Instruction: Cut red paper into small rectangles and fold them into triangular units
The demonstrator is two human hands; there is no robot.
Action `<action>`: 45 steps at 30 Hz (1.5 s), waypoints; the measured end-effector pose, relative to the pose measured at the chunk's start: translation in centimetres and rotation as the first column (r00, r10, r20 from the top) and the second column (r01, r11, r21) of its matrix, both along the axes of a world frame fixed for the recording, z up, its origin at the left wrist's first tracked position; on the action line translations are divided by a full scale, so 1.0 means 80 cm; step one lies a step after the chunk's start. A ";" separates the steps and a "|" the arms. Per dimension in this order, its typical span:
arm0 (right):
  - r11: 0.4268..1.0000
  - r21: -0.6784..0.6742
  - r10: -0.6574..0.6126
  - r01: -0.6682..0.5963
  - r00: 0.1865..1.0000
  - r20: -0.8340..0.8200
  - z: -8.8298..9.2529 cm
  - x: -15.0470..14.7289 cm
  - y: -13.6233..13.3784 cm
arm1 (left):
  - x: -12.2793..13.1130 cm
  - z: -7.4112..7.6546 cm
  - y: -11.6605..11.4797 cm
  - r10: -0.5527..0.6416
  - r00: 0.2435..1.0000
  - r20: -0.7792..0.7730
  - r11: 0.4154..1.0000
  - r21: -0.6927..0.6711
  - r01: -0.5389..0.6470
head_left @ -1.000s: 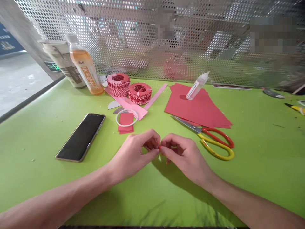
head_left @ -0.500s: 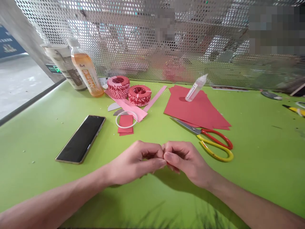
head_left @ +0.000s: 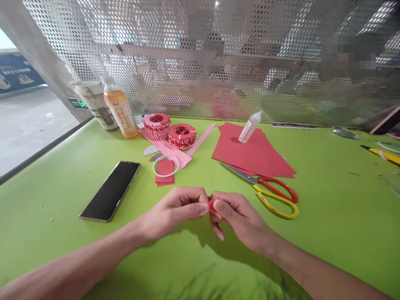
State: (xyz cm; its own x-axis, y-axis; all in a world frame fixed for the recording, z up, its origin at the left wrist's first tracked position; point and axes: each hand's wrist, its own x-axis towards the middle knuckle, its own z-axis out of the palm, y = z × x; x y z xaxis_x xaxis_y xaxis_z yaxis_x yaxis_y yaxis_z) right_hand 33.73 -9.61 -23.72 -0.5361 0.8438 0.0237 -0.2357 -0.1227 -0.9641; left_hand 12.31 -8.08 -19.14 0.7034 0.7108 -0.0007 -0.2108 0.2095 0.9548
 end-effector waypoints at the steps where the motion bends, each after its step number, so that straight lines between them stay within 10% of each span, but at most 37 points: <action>1: 1.000 -0.015 -0.002 0.001 1.000 -0.022 -0.001 -0.002 0.001 | -0.002 0.001 0.001 0.043 0.997 -0.063 0.997 0.071 -0.039; 5: 0.994 -0.046 -0.103 0.099 0.991 -0.083 -0.013 -0.007 0.013 | -0.016 0.009 0.030 0.443 0.840 -0.314 0.824 0.512 -0.244; 10: 0.979 -0.075 -0.197 0.191 0.976 -0.088 -0.020 -0.002 0.028 | -0.035 0.033 0.136 0.770 0.528 -0.359 0.576 0.746 -0.333; 17: 0.969 -0.091 -0.235 0.229 0.970 -0.065 -0.020 -0.004 0.030 | -0.040 0.056 0.253 0.804 0.279 -0.525 0.561 0.825 -0.066; 23: 0.966 -0.079 -0.250 0.245 0.967 -0.052 -0.023 -0.004 0.027 | -0.062 0.048 0.189 0.816 0.166 -0.554 0.528 0.831 0.175; 30: 0.970 -0.047 -0.239 0.238 0.971 -0.002 -0.024 -0.006 0.023 | -0.073 0.003 0.066 0.743 0.258 -0.617 0.476 0.759 0.445; 45: 0.970 -0.016 -0.240 0.242 0.967 0.079 -0.018 -0.006 0.021 | -0.114 -0.039 0.088 0.806 0.395 -0.441 0.314 0.884 0.346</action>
State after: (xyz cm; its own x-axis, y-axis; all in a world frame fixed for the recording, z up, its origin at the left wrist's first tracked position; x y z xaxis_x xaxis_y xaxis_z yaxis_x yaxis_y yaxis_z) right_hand 33.28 -7.96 -25.13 -0.3160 0.9482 -0.0324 -0.1874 -0.0958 -0.9776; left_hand 3.21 -1.06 -22.29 0.5230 0.7906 0.3186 0.8020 -0.5830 0.1303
